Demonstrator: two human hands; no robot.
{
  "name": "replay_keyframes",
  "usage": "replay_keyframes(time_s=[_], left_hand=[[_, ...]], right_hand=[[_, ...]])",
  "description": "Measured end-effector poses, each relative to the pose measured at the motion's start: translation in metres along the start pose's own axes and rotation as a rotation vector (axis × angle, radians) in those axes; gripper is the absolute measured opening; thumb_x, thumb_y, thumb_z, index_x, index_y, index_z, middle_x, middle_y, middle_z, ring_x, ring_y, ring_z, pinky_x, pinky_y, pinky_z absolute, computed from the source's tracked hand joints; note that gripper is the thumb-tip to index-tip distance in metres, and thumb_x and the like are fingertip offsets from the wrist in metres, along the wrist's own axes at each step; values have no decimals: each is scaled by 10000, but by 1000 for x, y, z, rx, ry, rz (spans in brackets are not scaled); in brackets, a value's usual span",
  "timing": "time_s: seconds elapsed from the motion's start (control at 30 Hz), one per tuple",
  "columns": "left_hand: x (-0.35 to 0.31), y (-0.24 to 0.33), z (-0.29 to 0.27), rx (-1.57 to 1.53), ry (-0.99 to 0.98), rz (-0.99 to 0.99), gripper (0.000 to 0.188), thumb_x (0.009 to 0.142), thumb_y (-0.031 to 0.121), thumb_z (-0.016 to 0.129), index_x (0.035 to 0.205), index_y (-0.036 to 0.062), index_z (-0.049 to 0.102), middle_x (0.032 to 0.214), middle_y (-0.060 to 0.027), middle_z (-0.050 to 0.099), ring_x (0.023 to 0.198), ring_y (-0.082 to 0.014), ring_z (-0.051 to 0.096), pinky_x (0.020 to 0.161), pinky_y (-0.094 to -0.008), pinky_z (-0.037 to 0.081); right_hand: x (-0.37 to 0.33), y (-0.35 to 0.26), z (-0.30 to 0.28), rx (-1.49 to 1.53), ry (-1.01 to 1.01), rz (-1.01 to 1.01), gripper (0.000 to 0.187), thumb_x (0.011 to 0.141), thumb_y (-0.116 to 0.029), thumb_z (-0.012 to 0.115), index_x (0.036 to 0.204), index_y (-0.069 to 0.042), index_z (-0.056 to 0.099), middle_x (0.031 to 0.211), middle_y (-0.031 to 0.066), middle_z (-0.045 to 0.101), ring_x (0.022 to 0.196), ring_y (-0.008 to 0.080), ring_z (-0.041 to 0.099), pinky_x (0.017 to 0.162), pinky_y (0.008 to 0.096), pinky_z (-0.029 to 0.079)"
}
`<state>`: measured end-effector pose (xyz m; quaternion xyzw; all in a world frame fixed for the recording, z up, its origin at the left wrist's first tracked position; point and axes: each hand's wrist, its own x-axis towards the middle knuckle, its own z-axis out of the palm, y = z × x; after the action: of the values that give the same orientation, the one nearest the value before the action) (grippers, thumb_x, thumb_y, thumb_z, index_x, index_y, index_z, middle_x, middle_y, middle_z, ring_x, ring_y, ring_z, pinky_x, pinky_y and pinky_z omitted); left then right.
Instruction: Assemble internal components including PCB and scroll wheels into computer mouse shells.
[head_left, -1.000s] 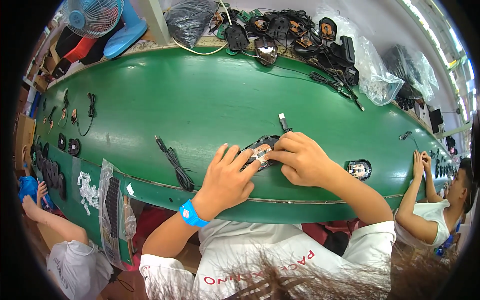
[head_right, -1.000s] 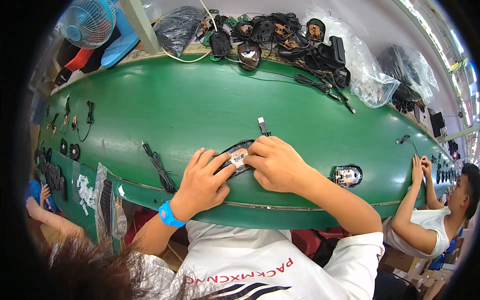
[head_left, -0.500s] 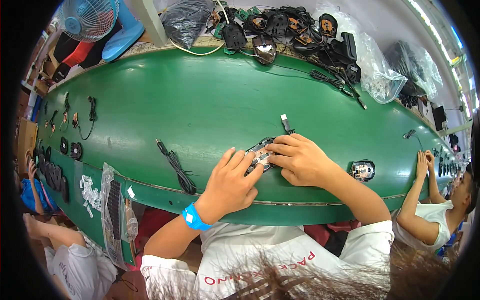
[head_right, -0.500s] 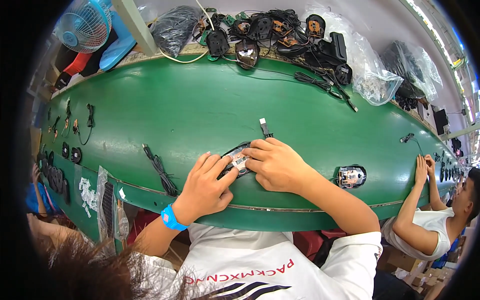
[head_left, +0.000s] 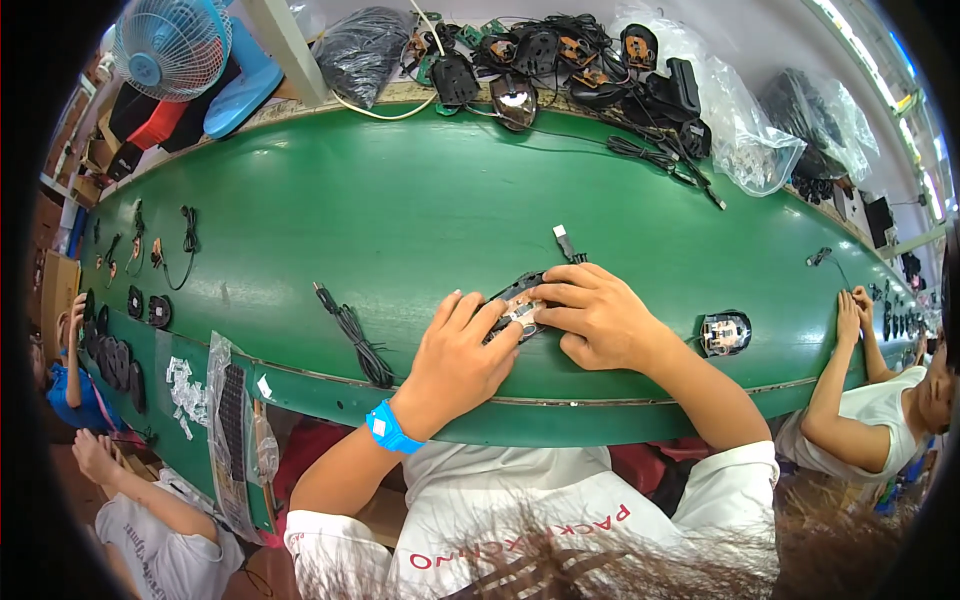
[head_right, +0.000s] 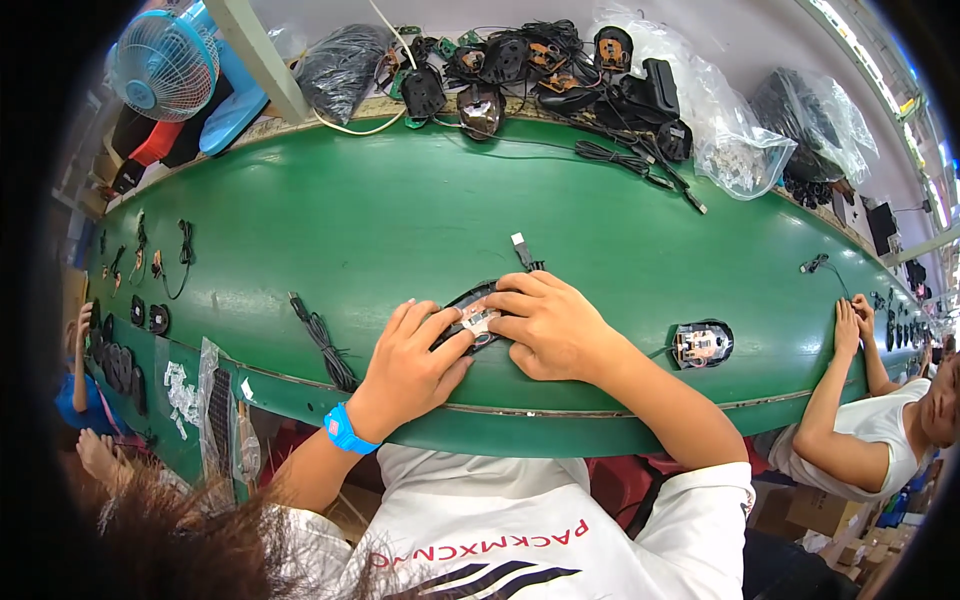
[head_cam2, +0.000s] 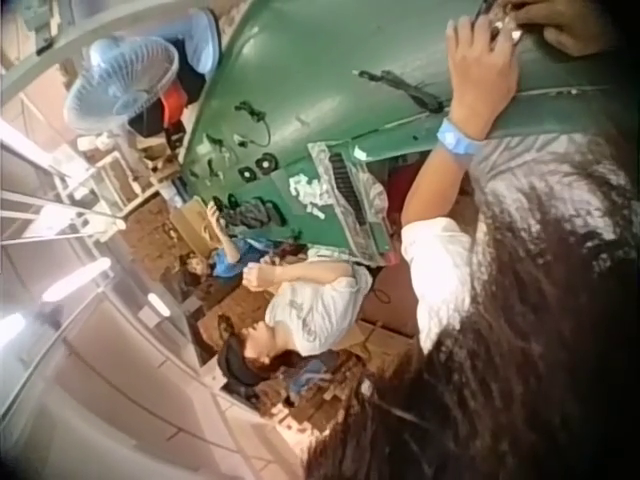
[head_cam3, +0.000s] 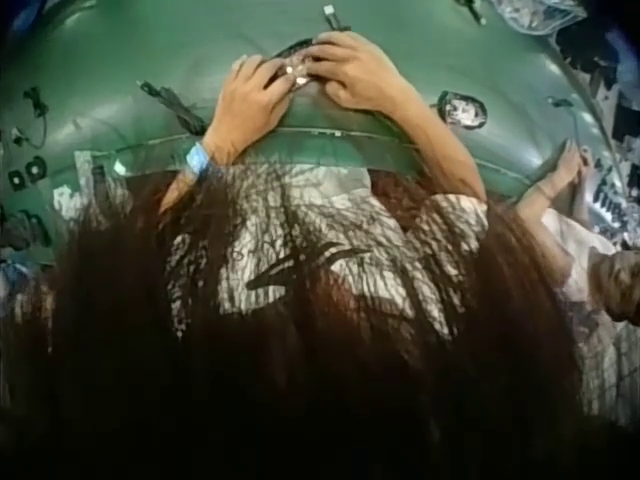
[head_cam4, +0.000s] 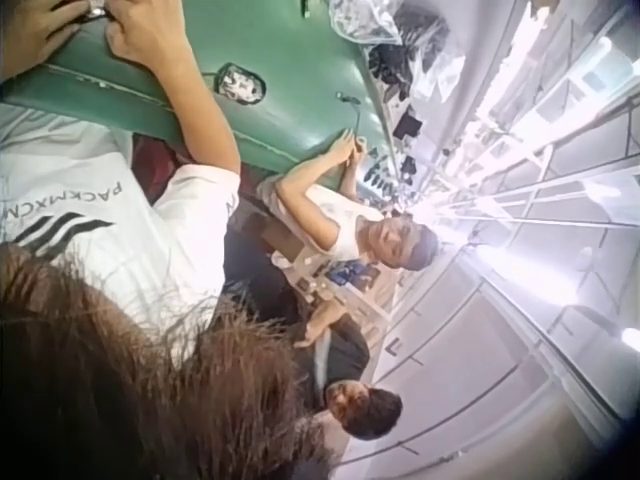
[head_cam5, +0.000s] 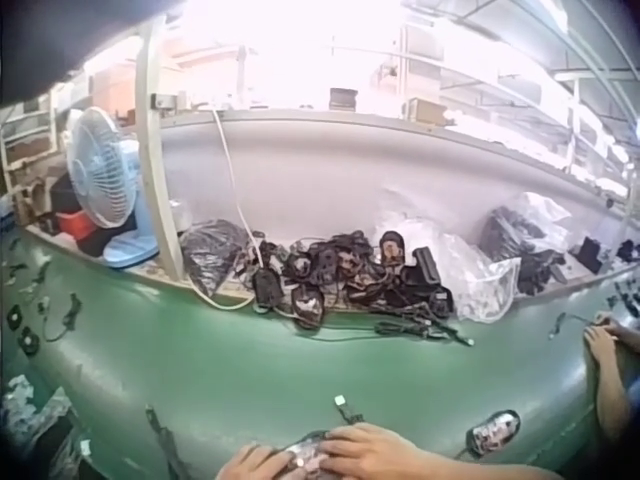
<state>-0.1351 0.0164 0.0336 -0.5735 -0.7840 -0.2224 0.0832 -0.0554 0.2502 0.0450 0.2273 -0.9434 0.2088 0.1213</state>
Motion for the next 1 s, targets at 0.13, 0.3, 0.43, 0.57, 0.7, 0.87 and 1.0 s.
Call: replay_keyframes(time_s=[0.13, 0.3, 0.43, 0.57, 0.7, 0.87, 1.0], left_hand=[[3, -1, 1, -60, 1, -7, 322, 795, 146, 763, 1101, 84, 681, 1198, -142, 624, 1130, -363, 576, 1021, -525, 454], [1, 2, 3, -71, 45, -1, 321, 775, 118, 776, 1078, 60, 690, 1202, -144, 624, 1108, -370, 573, 971, -510, 476], [-2, 6, 8, -39, 44, -16, 319, 776, 110, 766, 1081, 59, 687, 1207, -154, 622, 1112, -381, 573, 978, -525, 478], [-1, 6, 13, -51, 37, -35, 318, 786, 101, 747, 1094, 65, 679, 1217, -161, 620, 1126, -391, 570, 994, -542, 480], [7, -1, 6, -66, 25, -21, 316, 778, 83, 738, 1087, 66, 677, 1213, -168, 618, 1125, -392, 569, 987, -539, 487], [20, -36, -6, -83, -30, 29, 336, 755, 49, 736, 1087, 68, 687, 1240, -179, 606, 1137, -404, 570, 979, -516, 496], [26, -40, -9, -143, -64, 35, 392, 740, 39, 738, 1128, 77, 689, 1315, -195, 568, 1197, -427, 551, 1019, -510, 480]], right_hand=[[1, 0, 0, -19, 19, 8, 383, 658, -55, 662, 1028, -98, 747, 1253, 57, 677, 1197, 292, 589, 983, 447, 504], [3, 1, 5, 44, 49, 11, 358, 655, -63, 668, 1004, -103, 736, 1233, 63, 675, 1190, 295, 587, 969, 450, 509], [2, -4, 9, 39, 68, -1, 341, 656, -77, 677, 992, -102, 728, 1223, 67, 673, 1184, 303, 585, 960, 460, 512], [1, -9, 12, 9, 94, 10, 341, 653, -77, 681, 991, -97, 721, 1218, 77, 671, 1173, 318, 589, 957, 472, 513], [-1, -8, 5, 10, 184, 5, 346, 645, -56, 678, 988, -82, 718, 1203, 97, 675, 1131, 334, 612, 942, 475, 525], [-34, -4, -13, -18, 385, 83, 353, 632, -18, 666, 978, -57, 721, 1147, 124, 688, 1031, 345, 655, 894, 471, 549], [-57, -3, -9, -102, 441, 90, 349, 629, -9, 658, 970, -43, 724, 1095, 128, 695, 977, 335, 672, 854, 464, 558]])
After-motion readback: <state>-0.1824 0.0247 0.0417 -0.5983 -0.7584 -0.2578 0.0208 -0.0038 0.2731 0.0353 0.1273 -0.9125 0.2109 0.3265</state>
